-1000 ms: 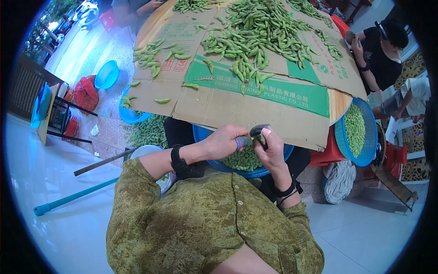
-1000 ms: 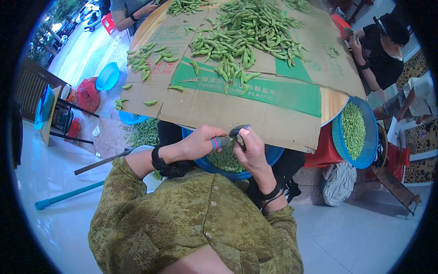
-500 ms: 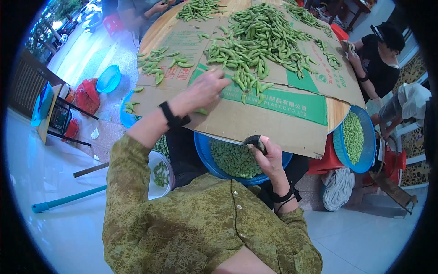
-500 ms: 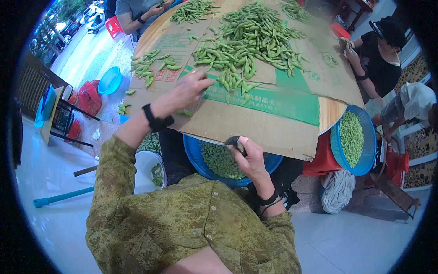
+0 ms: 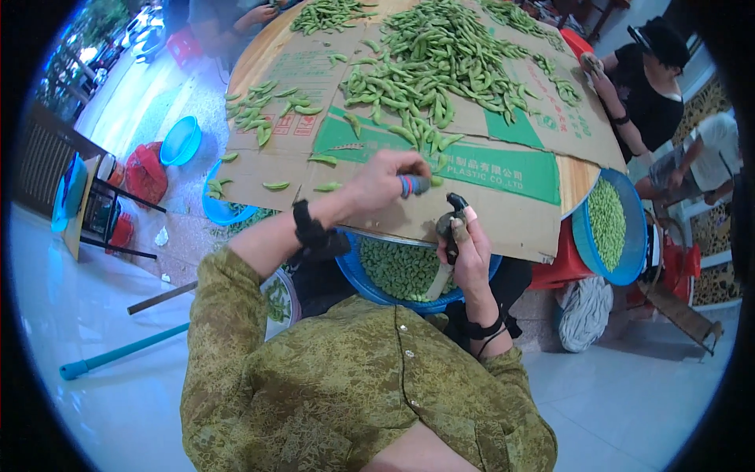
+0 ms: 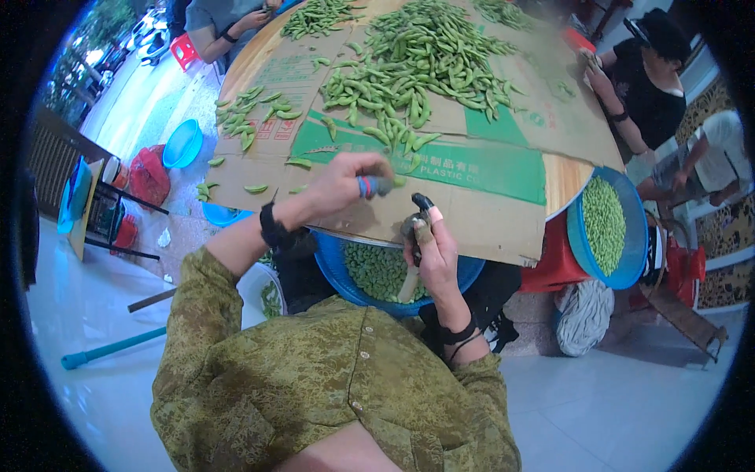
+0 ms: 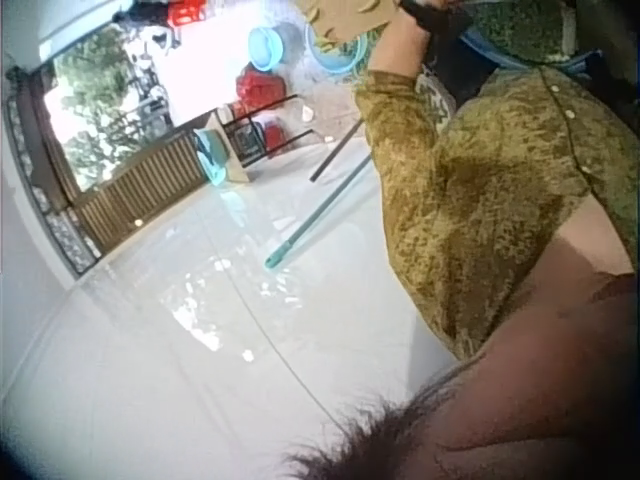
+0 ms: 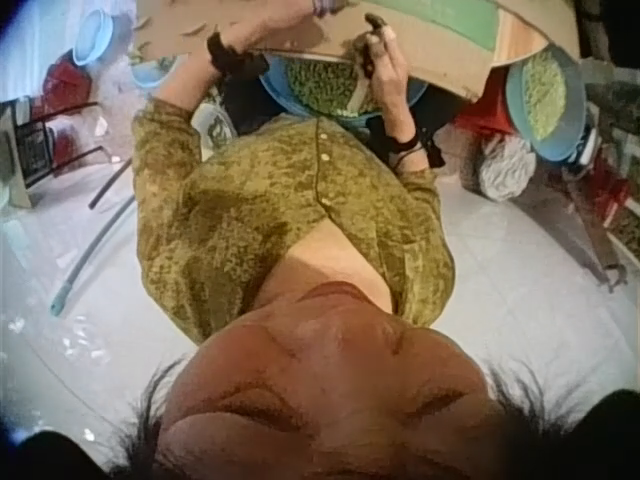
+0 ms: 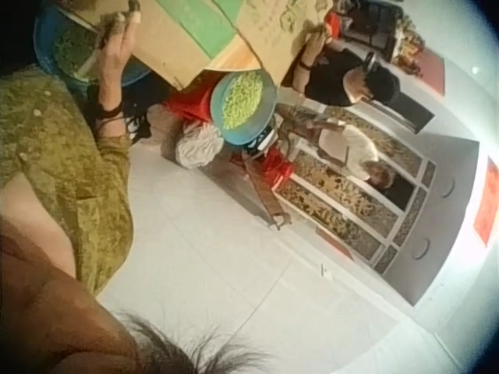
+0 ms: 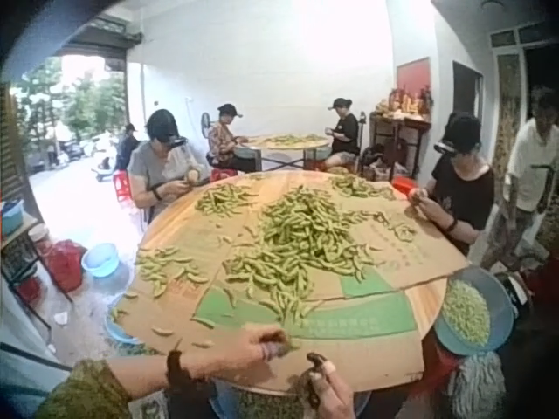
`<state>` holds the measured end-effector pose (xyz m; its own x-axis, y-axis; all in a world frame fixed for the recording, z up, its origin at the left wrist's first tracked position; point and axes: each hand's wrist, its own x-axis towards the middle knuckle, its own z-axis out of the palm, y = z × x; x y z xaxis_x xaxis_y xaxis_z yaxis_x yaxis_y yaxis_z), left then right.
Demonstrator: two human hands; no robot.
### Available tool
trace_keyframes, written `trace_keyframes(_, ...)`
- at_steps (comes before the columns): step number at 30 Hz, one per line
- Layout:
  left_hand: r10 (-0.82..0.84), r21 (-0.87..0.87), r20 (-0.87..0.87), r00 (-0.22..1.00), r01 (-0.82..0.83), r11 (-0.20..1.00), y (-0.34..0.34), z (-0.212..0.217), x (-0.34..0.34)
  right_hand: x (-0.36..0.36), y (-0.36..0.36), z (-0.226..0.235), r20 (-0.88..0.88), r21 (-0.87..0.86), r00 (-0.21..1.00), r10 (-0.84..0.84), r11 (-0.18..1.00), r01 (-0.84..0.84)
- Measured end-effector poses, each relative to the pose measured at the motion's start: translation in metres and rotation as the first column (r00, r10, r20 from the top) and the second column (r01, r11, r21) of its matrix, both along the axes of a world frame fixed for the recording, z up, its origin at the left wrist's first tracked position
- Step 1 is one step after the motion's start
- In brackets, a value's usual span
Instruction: Shelling green peas from pods by hand into a blue plastic bowl.
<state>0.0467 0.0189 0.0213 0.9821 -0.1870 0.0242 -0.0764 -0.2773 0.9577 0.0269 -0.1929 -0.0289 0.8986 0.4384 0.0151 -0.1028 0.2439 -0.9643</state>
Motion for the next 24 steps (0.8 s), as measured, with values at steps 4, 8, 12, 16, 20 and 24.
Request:
trace_keyframes(4, -0.022, -0.319, -0.116, 0.993, -0.016, 0.948, -0.022, -0.017, -0.026, -0.006, 0.003, -0.004, -0.103, 0.148, 0.989, 0.108, 0.985, -0.092)
trace_keyframes(8, -0.033, -0.359, -0.145, 0.989, -0.022, 0.933, -0.029, -0.029, -0.034, -0.012, 0.002, -0.004, -0.137, 0.25, 0.982, 0.129, 0.964, -0.092)
trace_keyframes(12, 0.022, -0.352, -0.204, 0.979, -0.095, 0.931, -0.036, -0.025, -0.041, -0.013, 0.001, -0.006, -0.137, 0.26, 0.98, 0.146, 0.96, -0.107)
trace_keyframes(16, 0.095, -0.301, -0.111, 0.989, -0.124, 0.946, -0.038, -0.027, -0.047, -0.014, 0.005, -0.012, -0.092, 0.182, 0.993, 0.078, 0.982, -0.06)
trace_keyframes(20, 0.101, -0.406, -0.197, 0.975, -0.175, 0.897, -0.041, -0.032, -0.044, -0.016, 0.009, -0.022, -0.013, 0.128, 0.999, -0.04, 0.991, 0.041)
trace_keyframes(24, -0.009, -0.561, -0.365, 0.931, -0.212, 0.8, -0.036, -0.035, -0.039, -0.014, -0.002, -0.024, 0.081, 0.078, 0.997, 0.0, 0.997, -0.006)
